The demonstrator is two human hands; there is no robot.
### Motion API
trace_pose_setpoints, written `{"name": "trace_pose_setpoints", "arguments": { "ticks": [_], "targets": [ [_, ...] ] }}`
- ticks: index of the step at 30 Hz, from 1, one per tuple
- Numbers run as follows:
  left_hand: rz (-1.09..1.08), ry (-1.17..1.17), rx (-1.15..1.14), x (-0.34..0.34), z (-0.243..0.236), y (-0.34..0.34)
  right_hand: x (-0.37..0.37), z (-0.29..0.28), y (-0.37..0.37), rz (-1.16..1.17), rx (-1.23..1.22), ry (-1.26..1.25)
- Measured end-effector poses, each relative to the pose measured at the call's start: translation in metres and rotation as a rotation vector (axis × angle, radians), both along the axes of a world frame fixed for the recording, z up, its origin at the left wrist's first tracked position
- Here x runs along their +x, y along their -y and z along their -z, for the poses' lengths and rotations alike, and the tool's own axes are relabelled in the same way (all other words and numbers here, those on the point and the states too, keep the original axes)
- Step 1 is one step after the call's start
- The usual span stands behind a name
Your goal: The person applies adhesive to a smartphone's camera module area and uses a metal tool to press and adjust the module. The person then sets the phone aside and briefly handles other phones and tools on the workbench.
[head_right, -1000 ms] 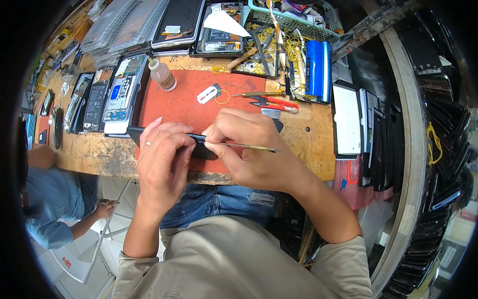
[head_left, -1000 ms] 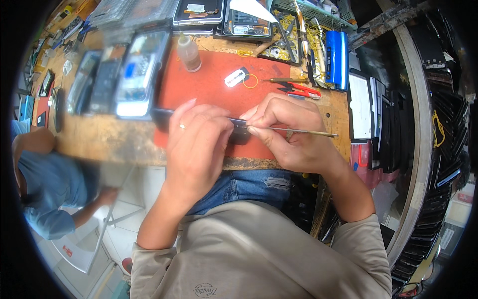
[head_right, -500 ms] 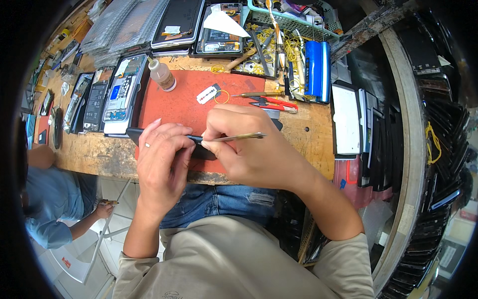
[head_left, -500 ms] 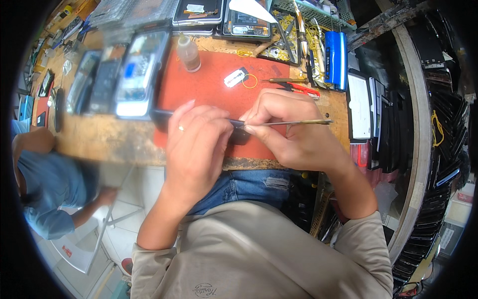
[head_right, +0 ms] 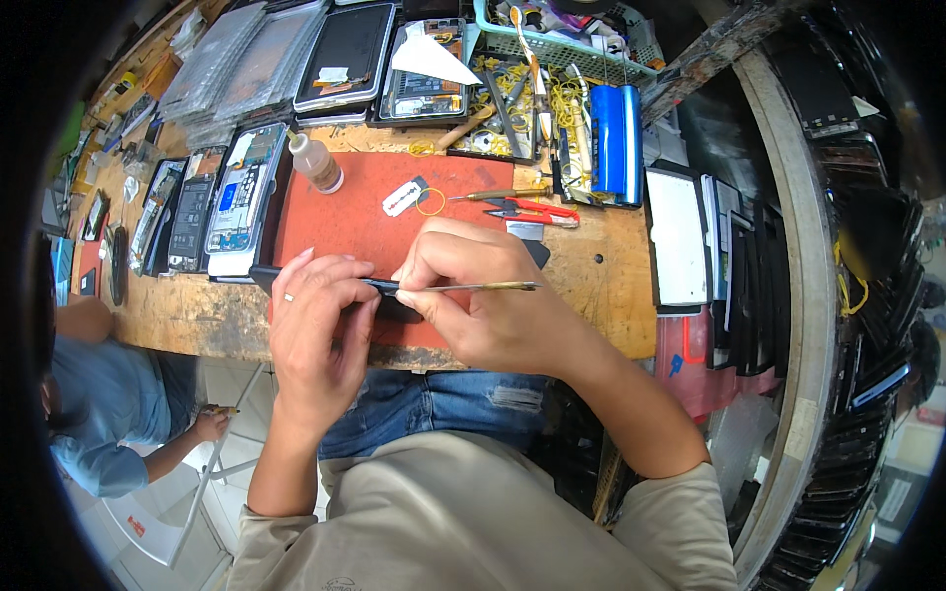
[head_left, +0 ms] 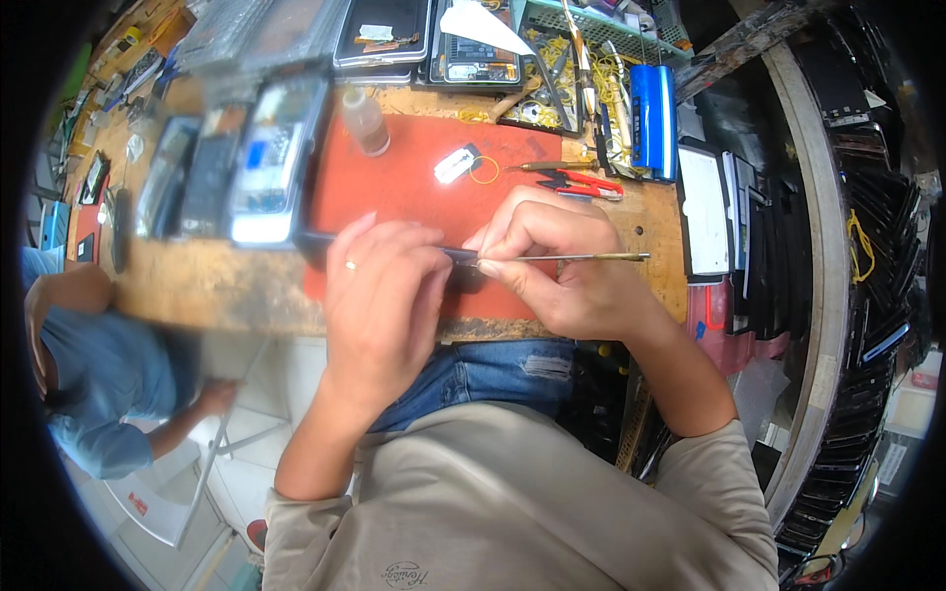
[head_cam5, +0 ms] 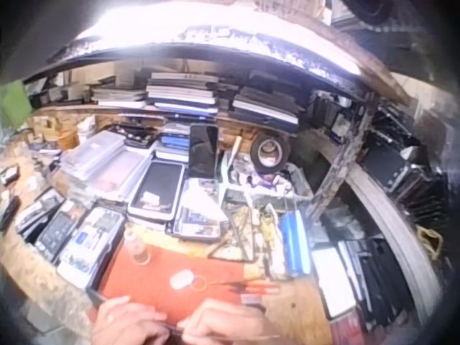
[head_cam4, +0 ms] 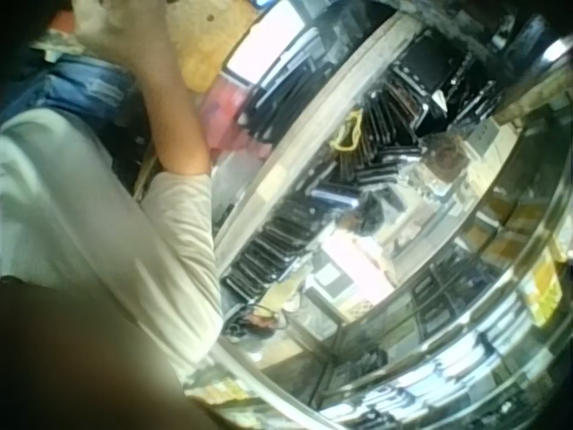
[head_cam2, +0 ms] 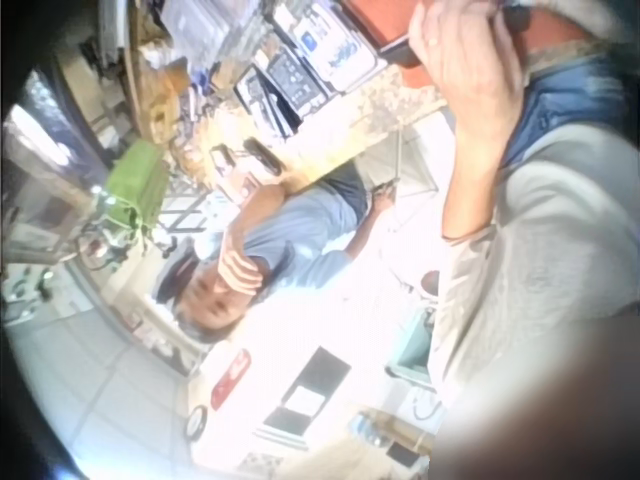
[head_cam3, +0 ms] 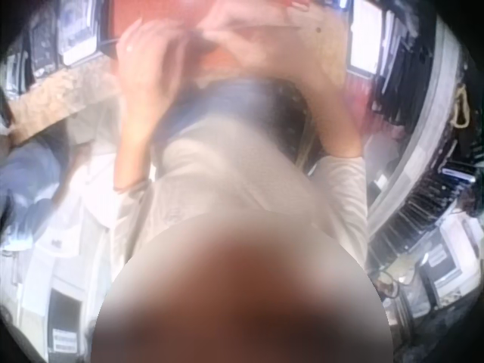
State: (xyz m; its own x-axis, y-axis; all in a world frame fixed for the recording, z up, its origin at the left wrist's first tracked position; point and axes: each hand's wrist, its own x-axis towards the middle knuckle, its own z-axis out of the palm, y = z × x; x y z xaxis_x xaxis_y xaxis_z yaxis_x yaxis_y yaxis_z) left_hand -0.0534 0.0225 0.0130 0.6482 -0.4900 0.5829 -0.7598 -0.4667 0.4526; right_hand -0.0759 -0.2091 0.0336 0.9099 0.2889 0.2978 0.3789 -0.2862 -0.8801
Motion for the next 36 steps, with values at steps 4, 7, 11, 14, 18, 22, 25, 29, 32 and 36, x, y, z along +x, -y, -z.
{"name": "trace_pose_setpoints", "arguments": {
  "ticks": [4,7,11,14,18,22,25,29,32,36],
  "targets": [
    [-0.011,-0.027,0.009,-0.002,-0.001,0.0,-0.001,0.008,-0.003,0.015,0.076,0.047],
    [-0.026,-0.065,0.017,-0.005,-0.004,0.001,-0.003,0.012,-0.003,0.025,0.091,0.07],
    [-0.027,-0.054,0.023,-0.004,-0.008,0.005,-0.002,0.013,-0.002,-0.005,0.106,0.08],
    [-0.024,-0.055,0.051,-0.003,-0.011,0.007,-0.004,0.012,-0.002,-0.006,0.099,0.027],
    [-0.023,-0.069,0.067,-0.003,-0.013,0.006,-0.005,0.014,-0.007,0.018,0.155,0.088],
    [-0.006,-0.029,0.086,-0.001,-0.012,0.008,-0.005,0.016,-0.009,0.042,0.144,0.1],
    [0.005,-0.033,0.102,0.0,-0.013,0.009,-0.007,0.015,-0.005,0.031,0.081,0.049],
    [0.005,-0.063,0.117,0.0,-0.014,0.009,-0.007,0.016,-0.004,0.036,0.113,0.046],
    [-0.001,-0.07,0.119,0.0,-0.014,0.008,-0.007,0.019,-0.004,0.039,0.117,0.034],
    [-0.019,-0.091,0.107,-0.003,-0.014,0.009,-0.011,0.021,-0.007,0.067,0.157,0.002]
  ]
}}
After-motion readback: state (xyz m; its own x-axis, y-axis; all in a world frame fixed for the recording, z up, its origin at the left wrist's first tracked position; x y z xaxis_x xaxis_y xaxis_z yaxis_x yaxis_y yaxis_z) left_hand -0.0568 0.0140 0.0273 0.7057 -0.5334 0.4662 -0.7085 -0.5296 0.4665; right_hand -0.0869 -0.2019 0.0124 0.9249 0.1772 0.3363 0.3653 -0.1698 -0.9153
